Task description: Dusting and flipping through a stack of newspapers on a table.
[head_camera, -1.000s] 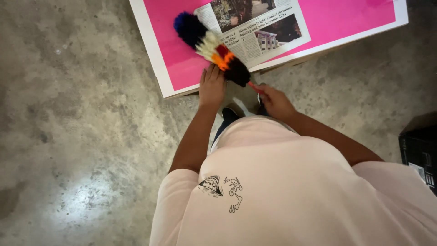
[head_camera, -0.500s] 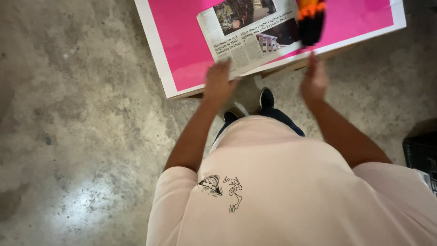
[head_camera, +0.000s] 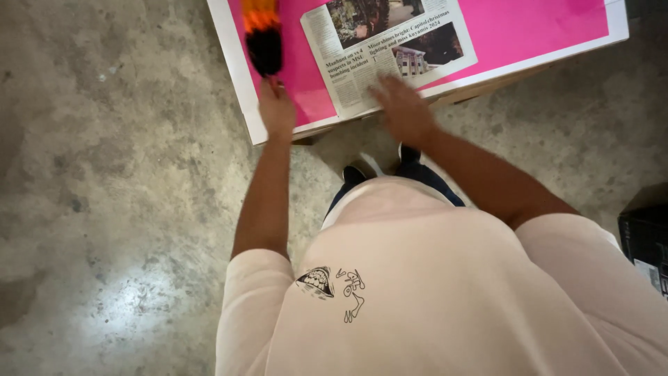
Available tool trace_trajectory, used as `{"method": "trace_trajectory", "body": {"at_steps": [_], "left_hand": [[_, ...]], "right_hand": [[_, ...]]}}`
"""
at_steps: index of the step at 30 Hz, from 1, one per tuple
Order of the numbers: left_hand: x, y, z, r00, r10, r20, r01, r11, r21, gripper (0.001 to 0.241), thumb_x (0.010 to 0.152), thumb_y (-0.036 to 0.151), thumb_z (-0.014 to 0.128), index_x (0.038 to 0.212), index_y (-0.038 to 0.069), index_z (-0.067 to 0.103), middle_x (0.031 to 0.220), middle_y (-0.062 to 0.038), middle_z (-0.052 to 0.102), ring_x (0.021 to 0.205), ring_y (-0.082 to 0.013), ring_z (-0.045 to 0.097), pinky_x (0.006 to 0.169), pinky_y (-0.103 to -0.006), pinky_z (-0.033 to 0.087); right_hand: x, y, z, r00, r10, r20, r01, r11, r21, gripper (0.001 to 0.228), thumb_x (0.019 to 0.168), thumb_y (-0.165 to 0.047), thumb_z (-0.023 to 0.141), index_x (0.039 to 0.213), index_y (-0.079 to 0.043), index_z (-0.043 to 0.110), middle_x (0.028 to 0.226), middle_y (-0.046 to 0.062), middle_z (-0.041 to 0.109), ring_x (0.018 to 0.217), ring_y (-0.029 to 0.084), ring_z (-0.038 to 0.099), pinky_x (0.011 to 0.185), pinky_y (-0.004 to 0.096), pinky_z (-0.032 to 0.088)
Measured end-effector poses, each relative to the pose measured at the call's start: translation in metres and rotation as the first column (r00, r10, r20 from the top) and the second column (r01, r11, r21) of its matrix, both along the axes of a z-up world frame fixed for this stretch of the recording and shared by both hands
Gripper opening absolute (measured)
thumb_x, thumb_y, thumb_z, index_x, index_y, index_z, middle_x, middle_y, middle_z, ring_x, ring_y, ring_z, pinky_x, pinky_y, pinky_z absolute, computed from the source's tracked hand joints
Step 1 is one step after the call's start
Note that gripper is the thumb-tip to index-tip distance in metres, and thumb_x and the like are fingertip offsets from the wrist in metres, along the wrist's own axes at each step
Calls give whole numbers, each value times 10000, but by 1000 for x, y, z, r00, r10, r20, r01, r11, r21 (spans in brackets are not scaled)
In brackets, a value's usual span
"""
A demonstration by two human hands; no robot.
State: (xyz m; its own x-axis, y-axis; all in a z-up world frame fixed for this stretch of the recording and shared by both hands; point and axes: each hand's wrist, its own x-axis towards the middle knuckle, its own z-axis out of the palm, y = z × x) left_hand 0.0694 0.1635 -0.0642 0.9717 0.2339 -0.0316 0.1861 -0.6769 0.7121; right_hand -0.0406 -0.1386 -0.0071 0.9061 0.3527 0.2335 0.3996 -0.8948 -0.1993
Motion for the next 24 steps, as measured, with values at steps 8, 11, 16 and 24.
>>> {"method": "trace_trajectory", "body": {"at_steps": [8, 11, 16, 24], "left_hand": [[10, 5, 43, 994, 43, -104, -42, 999, 15, 580, 914, -79, 433, 1472, 75, 476, 1279, -182, 522, 1097, -367, 615, 1010, -453, 534], [-17, -15, 21, 976, -65, 208, -18, 927, 375, 817, 850, 107, 713, 1561, 62, 313, 1576, -208, 339, 1394, -441, 399, 1173, -532, 398], [-62, -69, -8, 915, -294, 275, 301, 953, 16, 348, 939, 147, 684, 1185, -52, 541, 1090, -290, 550, 1054, -497, 560, 941, -575, 409], [-57, -87, 44, 877, -150, -457, -422, 217, -880, 451, 982, 344, 700, 1294, 39, 586, 1126, -219, 658, 1050, -439, 731, 916, -606, 602]], "right_hand": [[2, -52, -12, 978, -83, -189, 34, 968, -250, 734, 860, -324, 744, 1540, -173, 513, 1585, 151, 468, 1411, 346, 450, 1105, 472, 403], [-10, -54, 8, 1000, 9, -23, -15, 962, -272, 576, 801, -358, 794, 1336, -180, 673, 1370, 52, 650, 1160, 236, 651, 903, 372, 536], [-6, -65, 5, 954, 126, 272, -72, 977, -200, 206, 1065, -387, 646, 914, -260, 704, 856, -55, 664, 765, 182, 682, 670, 329, 559], [-5, -81, 28, 999, -19, 36, 20, 999, -37, 43, 961, -249, 740, 984, -228, 770, 798, -7, 731, 724, 212, 715, 683, 350, 595]]}}
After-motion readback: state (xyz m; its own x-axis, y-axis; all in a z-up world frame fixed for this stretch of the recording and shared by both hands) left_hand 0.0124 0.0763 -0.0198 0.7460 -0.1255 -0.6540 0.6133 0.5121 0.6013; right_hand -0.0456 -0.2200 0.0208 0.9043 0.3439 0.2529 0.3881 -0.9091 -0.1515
